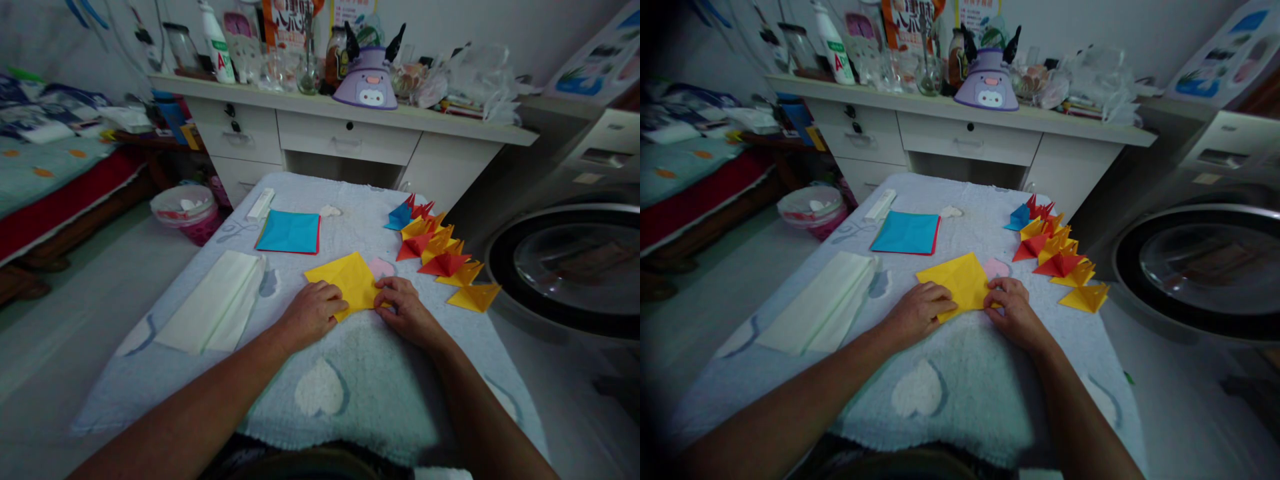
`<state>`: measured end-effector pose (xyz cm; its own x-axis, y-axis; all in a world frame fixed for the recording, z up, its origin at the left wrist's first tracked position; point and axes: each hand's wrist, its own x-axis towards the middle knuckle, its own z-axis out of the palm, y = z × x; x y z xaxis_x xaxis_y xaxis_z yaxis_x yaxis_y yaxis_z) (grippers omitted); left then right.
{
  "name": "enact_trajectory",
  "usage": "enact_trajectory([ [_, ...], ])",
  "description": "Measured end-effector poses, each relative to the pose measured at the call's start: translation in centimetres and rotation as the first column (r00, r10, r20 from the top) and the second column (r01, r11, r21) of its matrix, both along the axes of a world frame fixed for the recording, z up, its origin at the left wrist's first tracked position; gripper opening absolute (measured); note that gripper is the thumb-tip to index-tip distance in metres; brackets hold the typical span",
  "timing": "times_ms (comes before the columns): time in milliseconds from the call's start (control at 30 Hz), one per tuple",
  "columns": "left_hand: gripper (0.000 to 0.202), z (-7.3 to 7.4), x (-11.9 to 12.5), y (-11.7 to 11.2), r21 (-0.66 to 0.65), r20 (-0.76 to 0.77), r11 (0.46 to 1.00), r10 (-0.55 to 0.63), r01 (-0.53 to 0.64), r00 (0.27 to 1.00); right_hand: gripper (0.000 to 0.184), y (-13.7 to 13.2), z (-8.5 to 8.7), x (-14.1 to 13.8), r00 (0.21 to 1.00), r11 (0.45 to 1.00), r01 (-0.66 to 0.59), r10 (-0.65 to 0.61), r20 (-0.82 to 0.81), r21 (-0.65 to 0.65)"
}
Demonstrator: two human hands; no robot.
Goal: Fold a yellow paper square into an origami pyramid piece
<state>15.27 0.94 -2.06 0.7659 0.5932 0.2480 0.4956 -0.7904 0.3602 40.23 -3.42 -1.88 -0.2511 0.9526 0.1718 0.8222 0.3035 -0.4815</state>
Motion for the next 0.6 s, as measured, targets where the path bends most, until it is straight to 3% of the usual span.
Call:
enact_trajectory([
  [167,0.014,0.5,-0.1,0.0,-0.11,0.095,0.993,0.041,-0.031,0.995,0.009,0.1,0.0,0.0,1.0,1.0,0.011,-0.011,-0.009,-0.017],
  [333,0.012,1.1,0.0,-0.3,-0.28,0.223,0.957,0.143,-0.078,0.964,0.005,0.2,0.3,0.0,1.0,0.999,0.021,-0.022,-0.007,-0.04],
  [533,0.024,1.4,0.4,-0.3,-0.343,0.187,0.912,0.302,-0.226,0.935,0.006,0.2,0.4,-0.1,0.999,0.998,0.043,-0.044,-0.016,-0.054],
  [600,0.017,1.3,0.5,-0.2,-0.364,0.175,0.889,0.357,-0.277,0.917,0.006,0.3,0.3,-0.1,0.998,0.997,0.053,-0.054,-0.018,-0.059],
])
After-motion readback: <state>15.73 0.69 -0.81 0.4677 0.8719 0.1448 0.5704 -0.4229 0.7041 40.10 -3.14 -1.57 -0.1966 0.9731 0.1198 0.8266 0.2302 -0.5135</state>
